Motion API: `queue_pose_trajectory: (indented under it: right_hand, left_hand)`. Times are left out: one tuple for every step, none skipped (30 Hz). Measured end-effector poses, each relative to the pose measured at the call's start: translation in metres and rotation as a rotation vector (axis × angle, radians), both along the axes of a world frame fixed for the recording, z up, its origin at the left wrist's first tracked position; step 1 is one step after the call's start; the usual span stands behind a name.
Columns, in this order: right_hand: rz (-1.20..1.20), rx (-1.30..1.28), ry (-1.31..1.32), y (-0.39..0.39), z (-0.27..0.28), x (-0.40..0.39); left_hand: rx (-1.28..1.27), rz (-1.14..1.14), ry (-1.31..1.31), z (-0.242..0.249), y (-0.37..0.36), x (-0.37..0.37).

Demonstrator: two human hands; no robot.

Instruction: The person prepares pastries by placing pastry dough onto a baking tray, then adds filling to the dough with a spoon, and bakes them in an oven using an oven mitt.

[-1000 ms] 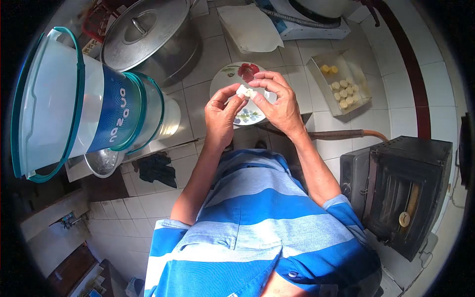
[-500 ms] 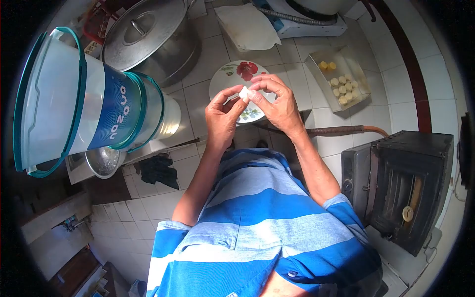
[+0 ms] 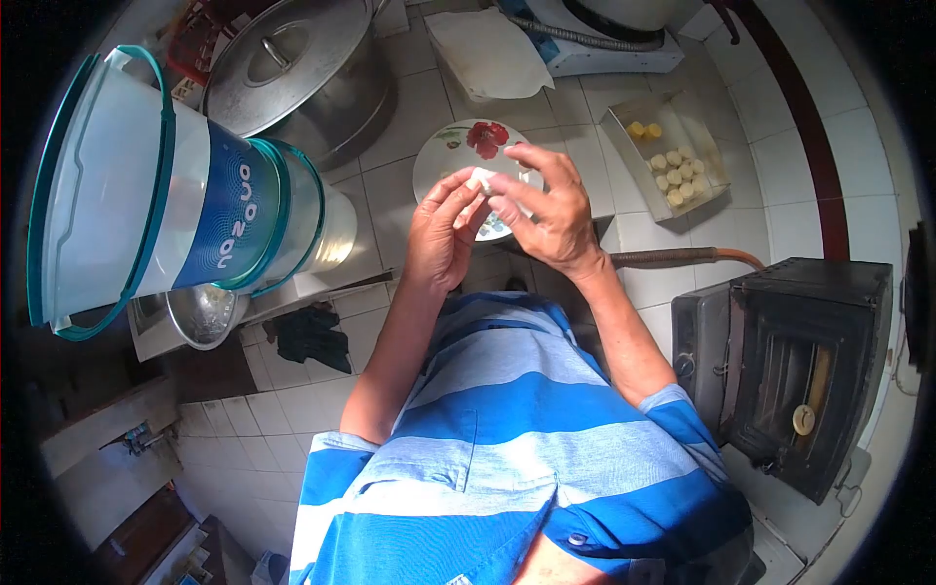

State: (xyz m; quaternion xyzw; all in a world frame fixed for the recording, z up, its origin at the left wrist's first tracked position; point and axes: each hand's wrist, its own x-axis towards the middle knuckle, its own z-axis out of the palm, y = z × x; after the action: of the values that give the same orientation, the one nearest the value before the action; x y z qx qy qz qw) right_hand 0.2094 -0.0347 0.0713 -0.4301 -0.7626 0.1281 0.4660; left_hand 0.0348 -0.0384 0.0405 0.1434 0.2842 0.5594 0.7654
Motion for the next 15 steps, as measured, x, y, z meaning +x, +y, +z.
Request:
queue_pose_trajectory:
  right_hand:
    - [-0.009, 0.132, -0.17, 0.0, 0.0, 0.001]
    - [-0.017, 0.264, -0.34, -0.001, -0.001, 0.002]
    - [-0.046, 0.313, -0.376, -0.003, -0.004, 0.003]
    - [-0.043, 0.314, -0.375, -0.004, -0.007, 0.004]
    - [-0.057, 0.316, -0.356, -0.005, -0.009, 0.005]
    - [-0.072, 0.318, -0.338, -0.005, -0.01, 0.005]
    - [-0.071, 0.318, -0.337, -0.005, -0.01, 0.004]
    - [-0.048, 0.244, -0.216, -0.004, -0.008, 0.002]
    - [-0.028, 0.169, -0.095, -0.004, -0.006, 0.0]
    - [-0.031, 0.169, -0.094, -0.003, -0.006, -0.002]
    - [-0.015, 0.031, 0.048, -0.002, -0.005, -0.003]
    - [0.001, -0.107, 0.191, 0.0, -0.005, -0.004]
    - [0.016, -0.137, 0.197, 0.001, -0.005, -0.005]
    - [0.011, -0.136, 0.199, 0.001, -0.006, -0.007]
    - [0.013, -0.162, 0.238, 0.001, -0.008, -0.009]
  left_hand:
    - [-0.001, -0.002, -0.012, 0.003, 0.0, 0.0]
    - [-0.001, -0.003, -0.013, 0.004, 0.001, 0.0]
    - [-0.012, -0.027, -0.068, 0.005, 0.002, -0.001]
    - [-0.023, -0.049, -0.122, 0.005, 0.003, -0.003]
    - [-0.024, -0.044, -0.121, 0.005, 0.003, -0.004]
    - [-0.056, -0.045, -0.155, 0.005, 0.002, -0.005]
    - [-0.089, -0.048, -0.19, 0.005, 0.002, -0.005]
    - [-0.088, -0.048, -0.19, 0.005, 0.002, -0.005]
    - [-0.063, -0.05, -0.186, 0.004, 0.002, -0.004]
    - [-0.038, -0.052, -0.182, 0.004, 0.002, -0.003]
    - [-0.038, -0.057, -0.181, 0.006, 0.001, -0.001]
    - [-0.018, -0.056, -0.139, 0.009, 0.0, 0.0]
    - [0.002, -0.056, -0.097, 0.013, -0.001, 0.002]
    - [0.002, -0.061, -0.095, 0.019, -0.001, 0.003]
    - [-0.001, -0.061, -0.098, 0.028, -0.001, 0.004]
